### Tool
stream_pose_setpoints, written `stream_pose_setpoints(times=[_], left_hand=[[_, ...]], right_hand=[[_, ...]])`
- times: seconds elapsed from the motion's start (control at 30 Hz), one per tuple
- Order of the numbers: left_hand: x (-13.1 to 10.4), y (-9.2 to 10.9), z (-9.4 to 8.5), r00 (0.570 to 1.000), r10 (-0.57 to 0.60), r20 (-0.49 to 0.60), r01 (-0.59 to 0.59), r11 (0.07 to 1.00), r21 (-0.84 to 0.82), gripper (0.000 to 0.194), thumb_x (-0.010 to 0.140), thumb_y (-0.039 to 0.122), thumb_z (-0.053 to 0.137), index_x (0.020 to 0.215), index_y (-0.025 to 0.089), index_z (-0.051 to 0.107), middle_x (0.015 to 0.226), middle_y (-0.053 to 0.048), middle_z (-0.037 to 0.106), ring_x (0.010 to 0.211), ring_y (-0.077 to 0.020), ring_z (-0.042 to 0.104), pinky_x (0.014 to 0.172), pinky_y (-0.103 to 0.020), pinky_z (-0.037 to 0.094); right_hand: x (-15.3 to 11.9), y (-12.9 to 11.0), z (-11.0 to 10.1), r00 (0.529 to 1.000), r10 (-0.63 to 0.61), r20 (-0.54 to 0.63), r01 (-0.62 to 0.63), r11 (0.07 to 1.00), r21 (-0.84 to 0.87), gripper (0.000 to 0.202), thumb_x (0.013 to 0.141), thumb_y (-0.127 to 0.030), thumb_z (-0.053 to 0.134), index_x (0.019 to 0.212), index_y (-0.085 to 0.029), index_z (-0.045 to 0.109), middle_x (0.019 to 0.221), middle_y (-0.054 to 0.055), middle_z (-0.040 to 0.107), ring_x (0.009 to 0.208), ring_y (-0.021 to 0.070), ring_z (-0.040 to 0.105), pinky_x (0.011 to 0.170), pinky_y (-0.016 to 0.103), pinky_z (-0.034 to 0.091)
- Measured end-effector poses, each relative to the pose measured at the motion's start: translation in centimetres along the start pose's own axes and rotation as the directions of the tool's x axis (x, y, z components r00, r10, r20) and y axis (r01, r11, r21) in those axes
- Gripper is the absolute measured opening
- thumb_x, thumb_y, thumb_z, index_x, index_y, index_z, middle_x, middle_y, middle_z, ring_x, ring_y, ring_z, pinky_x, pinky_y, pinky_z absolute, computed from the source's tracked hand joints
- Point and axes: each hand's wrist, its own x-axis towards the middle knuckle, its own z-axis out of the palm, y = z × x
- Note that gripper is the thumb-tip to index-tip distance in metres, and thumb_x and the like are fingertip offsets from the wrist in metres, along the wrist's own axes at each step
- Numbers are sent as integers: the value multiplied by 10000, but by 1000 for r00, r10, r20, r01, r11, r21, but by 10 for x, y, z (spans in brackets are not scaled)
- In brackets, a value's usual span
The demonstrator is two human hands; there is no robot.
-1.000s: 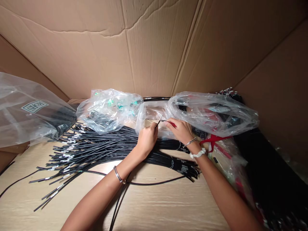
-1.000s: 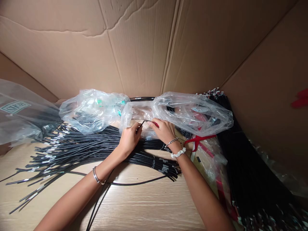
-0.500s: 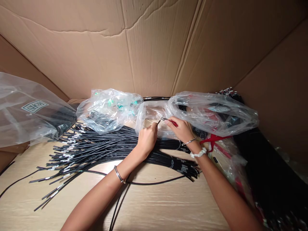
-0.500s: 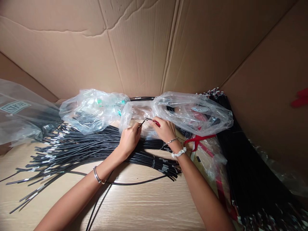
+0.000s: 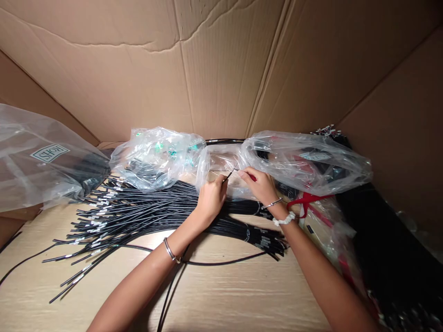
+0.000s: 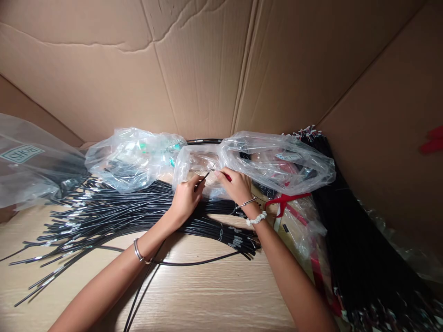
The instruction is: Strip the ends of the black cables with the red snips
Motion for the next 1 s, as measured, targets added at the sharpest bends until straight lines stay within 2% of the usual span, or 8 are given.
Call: stream_pose_setpoints(times=[0.1, 0.23, 0.43, 0.67, 0.73, 0.83, 0.93, 1.0], left_hand=[[4, -1, -5, 997, -41, 63, 61, 928, -367, 228, 945, 314, 495, 804, 159, 586, 750, -61, 700, 536, -139, 633, 549, -235, 466], [9, 0, -10, 975, -104, 197, 211, 719, -662, 268, 903, 396, 553, 817, 142, 564, 827, -78, 696, 497, -111, 623, 446, -205, 451], [9, 4, -12, 971, -91, 222, 227, 646, -729, 308, 860, 425, 626, 831, 121, 581, 810, -78, 693, 481, -91, 610, 421, -175, 446], [8, 7, -12, 964, -80, 252, 244, 633, -735, 289, 852, 407, 631, 832, 122, 586, 789, -71, 699, 471, -91, 612, 420, -173, 447], [9, 7, -11, 961, -78, 267, 256, 623, -739, 298, 843, 419, 637, 845, 125, 586, 787, -68, 702, 473, -93, 614, 419, -174, 445], [11, 5, -10, 949, -72, 307, 287, 602, -745, 334, 826, 458, 648, 859, 133, 581, 799, -70, 714, 475, -94, 615, 422, -178, 442], [14, 3, -13, 935, -52, 350, 319, 556, -768, 369, 830, 495, 636, 872, 132, 586, 833, -88, 731, 509, -105, 633, 445, -192, 447], [15, 3, -19, 930, -31, 365, 328, 515, -792, 386, 845, 513, 616, 890, 129, 600, 861, -103, 739, 537, -113, 642, 465, -202, 447]], right_hand=[[1, 3, 0, 999, 37, -31, -31, 982, 188, 502, 929, -584, 388, 827, -179, 666, 653, 9, 606, 588, 137, 484, 573, 238, 341], [0, 3, -2, 998, 3, -64, 0, 999, 44, 462, 912, -577, 446, 868, -188, 693, 685, 28, 657, 608, 155, 531, 597, 251, 337], [-4, -1, 0, 988, -116, -104, 101, 986, -133, 477, 948, -567, 409, 897, -202, 712, 786, 77, 727, 686, 183, 618, 608, 254, 327], [-5, -4, 0, 983, -146, -115, 130, 982, -137, 444, 964, -515, 424, 822, -196, 699, 760, 66, 712, 656, 161, 594, 603, 256, 307], [-6, -5, 0, 989, -94, -110, 87, 994, -71, 435, 954, -523, 435, 813, -199, 689, 728, 51, 692, 635, 155, 567, 604, 259, 313], [-2, -5, 0, 996, 9, -93, 7, 985, 170, 470, 929, -585, 422, 797, -196, 651, 683, 21, 628, 620, 145, 512, 609, 257, 346], [3, -4, -2, 992, 108, -62, -66, 877, 476, 534, 881, -688, 404, 762, -203, 591, 624, -11, 499, 573, 128, 431, 552, 258, 341], [6, -5, -5, 984, 176, 18, -147, 761, 632, 549, 851, -731, 408, 778, -215, 581, 575, -42, 368, 488, 109, 312, 468, 262, 260]])
